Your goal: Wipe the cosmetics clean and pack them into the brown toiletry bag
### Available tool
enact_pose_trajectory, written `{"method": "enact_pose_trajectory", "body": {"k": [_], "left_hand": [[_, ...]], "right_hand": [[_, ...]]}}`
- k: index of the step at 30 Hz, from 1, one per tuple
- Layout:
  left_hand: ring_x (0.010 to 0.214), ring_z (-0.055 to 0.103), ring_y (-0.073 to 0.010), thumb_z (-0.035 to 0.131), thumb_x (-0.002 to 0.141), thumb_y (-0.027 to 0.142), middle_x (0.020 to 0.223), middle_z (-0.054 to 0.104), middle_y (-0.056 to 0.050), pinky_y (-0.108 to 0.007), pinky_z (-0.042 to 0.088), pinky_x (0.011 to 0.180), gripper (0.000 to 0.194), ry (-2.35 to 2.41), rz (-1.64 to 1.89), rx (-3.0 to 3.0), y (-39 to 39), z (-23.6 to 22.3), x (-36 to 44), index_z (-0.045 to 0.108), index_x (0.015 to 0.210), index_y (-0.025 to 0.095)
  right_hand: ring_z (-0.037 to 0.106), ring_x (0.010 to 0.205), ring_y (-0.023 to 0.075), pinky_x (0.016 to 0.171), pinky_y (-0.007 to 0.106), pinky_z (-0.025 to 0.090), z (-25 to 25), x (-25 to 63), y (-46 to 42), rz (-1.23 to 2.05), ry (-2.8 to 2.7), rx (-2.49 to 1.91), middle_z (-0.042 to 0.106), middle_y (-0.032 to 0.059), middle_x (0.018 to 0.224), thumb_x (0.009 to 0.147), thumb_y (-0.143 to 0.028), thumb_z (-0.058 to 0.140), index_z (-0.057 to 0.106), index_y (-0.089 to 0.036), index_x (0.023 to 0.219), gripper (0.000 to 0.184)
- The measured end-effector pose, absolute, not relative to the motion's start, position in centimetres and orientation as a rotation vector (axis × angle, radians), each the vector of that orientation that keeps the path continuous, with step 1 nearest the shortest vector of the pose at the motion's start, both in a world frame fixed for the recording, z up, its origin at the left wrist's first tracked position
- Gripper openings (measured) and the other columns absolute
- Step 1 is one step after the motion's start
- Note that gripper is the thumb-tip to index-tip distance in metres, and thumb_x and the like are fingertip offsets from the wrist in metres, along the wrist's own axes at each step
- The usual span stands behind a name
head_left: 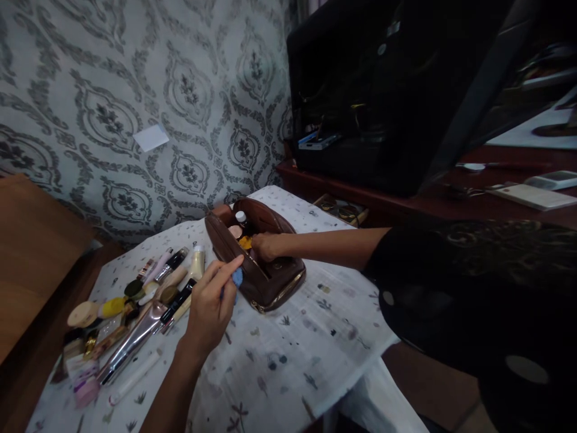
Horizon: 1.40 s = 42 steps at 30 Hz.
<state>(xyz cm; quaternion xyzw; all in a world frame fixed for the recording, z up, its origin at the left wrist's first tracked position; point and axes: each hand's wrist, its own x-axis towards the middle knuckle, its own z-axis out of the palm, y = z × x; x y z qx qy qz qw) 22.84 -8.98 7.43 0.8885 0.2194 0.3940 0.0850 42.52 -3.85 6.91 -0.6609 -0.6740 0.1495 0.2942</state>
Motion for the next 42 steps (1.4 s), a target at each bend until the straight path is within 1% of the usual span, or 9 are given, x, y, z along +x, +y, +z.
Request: {"method": "enact_pose_trajectory", "body": {"k": [6, 7, 8, 12, 16, 24, 28, 33, 42], "left_hand": [[0.082, 0.061, -0.0137, 0.044, 0.097, 0.012, 0.091, 0.062, -0.003, -0.024, 0.048, 0.073, 0.037, 0.663, 1.173, 2.649, -8.9, 7.1, 22.6, 0.066, 0.126, 0.02], [0.082, 0.06, -0.0136, 0.043, 0.098, 0.012, 0.091, 0.062, -0.003, -0.024, 0.048, 0.073, 0.037, 0.663, 1.16, 2.648, -8.9, 7.1, 22.5, 0.065, 0.127, 0.02], [0.081, 0.06, -0.0137, 0.043, 0.098, 0.012, 0.091, 0.061, -0.003, -0.024, 0.048, 0.073, 0.038, 0.664, 1.145, 2.647, -8.9, 7.1, 22.5, 0.065, 0.127, 0.02], [0.079, 0.059, -0.0137, 0.042, 0.099, 0.014, 0.091, 0.061, -0.004, -0.025, 0.048, 0.072, 0.038, 0.678, 1.109, 2.638, -9.0, 7.1, 22.5, 0.063, 0.13, 0.018], [0.079, 0.059, -0.0132, 0.041, 0.098, 0.014, 0.09, 0.061, -0.003, -0.024, 0.048, 0.073, 0.038, 0.695, 1.121, 2.635, -9.0, 7.1, 22.6, 0.063, 0.129, 0.019], [0.089, 0.064, -0.0163, 0.039, 0.1, 0.019, 0.1, 0.066, -0.006, -0.028, 0.051, 0.08, 0.041, 0.803, 1.059, 2.679, -9.4, 6.4, 22.2, 0.055, 0.138, 0.019], [0.106, 0.066, -0.0208, 0.041, 0.1, 0.023, 0.118, 0.069, -0.01, -0.033, 0.052, 0.091, 0.038, 0.912, 1.011, 2.694, -10.0, 4.7, 20.3, 0.054, 0.136, 0.018], [0.088, 0.067, -0.0187, 0.041, 0.1, 0.022, 0.097, 0.069, -0.006, -0.03, 0.054, 0.078, 0.028, 1.066, 0.75, 2.826, -10.5, 2.0, 16.4, 0.066, 0.112, 0.02], [0.089, 0.066, -0.0185, 0.042, 0.1, 0.02, 0.098, 0.068, -0.007, -0.029, 0.054, 0.077, 0.026, 1.119, 0.709, 2.801, -10.9, -1.2, 12.4, 0.066, 0.108, 0.019]], "right_hand": [[0.071, 0.093, 0.0276, 0.081, 0.035, 0.054, 12.5, 42.9, -6.8, 0.42, -2.25, -1.863, 0.073, 0.0111, 0.092, 0.081, -0.012, 0.074, 0.072, -0.013, 0.094, 0.013], [0.071, 0.094, 0.0272, 0.08, 0.033, 0.052, 13.0, 43.1, -8.1, 0.377, -2.322, -1.825, 0.073, 0.0111, 0.09, 0.086, -0.015, 0.069, 0.072, -0.013, 0.092, 0.006], [0.072, 0.091, 0.0268, 0.076, 0.033, 0.051, 13.2, 43.3, -9.5, 0.267, -2.44, -1.802, 0.073, 0.0119, 0.089, 0.095, -0.02, 0.059, 0.072, -0.013, 0.091, 0.015], [0.072, 0.09, 0.0249, 0.069, 0.03, 0.052, 11.8, 44.0, -15.5, -0.017, -2.428, -1.789, 0.073, 0.0098, 0.1, 0.095, -0.023, 0.06, 0.066, -0.016, 0.112, 0.019], [0.07, 0.088, 0.0246, 0.074, 0.035, 0.057, 9.2, 44.0, -19.2, -0.216, -2.398, -1.642, 0.071, 0.0095, 0.095, 0.093, -0.021, 0.063, 0.066, -0.015, 0.1, 0.01], [0.067, 0.106, 0.0309, 0.086, 0.044, 0.059, 6.5, 43.5, -20.8, -0.491, -2.281, -1.539, 0.07, 0.0178, 0.116, 0.09, -0.016, 0.06, 0.065, -0.009, 0.115, 0.027], [0.067, 0.107, 0.0306, 0.091, 0.047, 0.057, 5.7, 43.4, -20.8, -0.54, -2.242, -1.472, 0.07, 0.0175, 0.118, 0.092, -0.018, 0.054, 0.064, -0.011, 0.119, 0.029], [0.065, 0.111, 0.0322, 0.095, 0.052, 0.053, 4.7, 42.8, -20.5, -0.548, -2.198, -1.384, 0.07, 0.0172, 0.119, 0.093, -0.02, 0.052, 0.065, -0.014, 0.119, 0.03], [0.068, 0.105, 0.027, 0.099, 0.051, 0.051, 4.9, 39.1, -19.6, -0.421, -2.181, -1.179, 0.074, 0.012, 0.107, 0.096, -0.016, 0.051, 0.07, -0.017, 0.104, 0.021]]}}
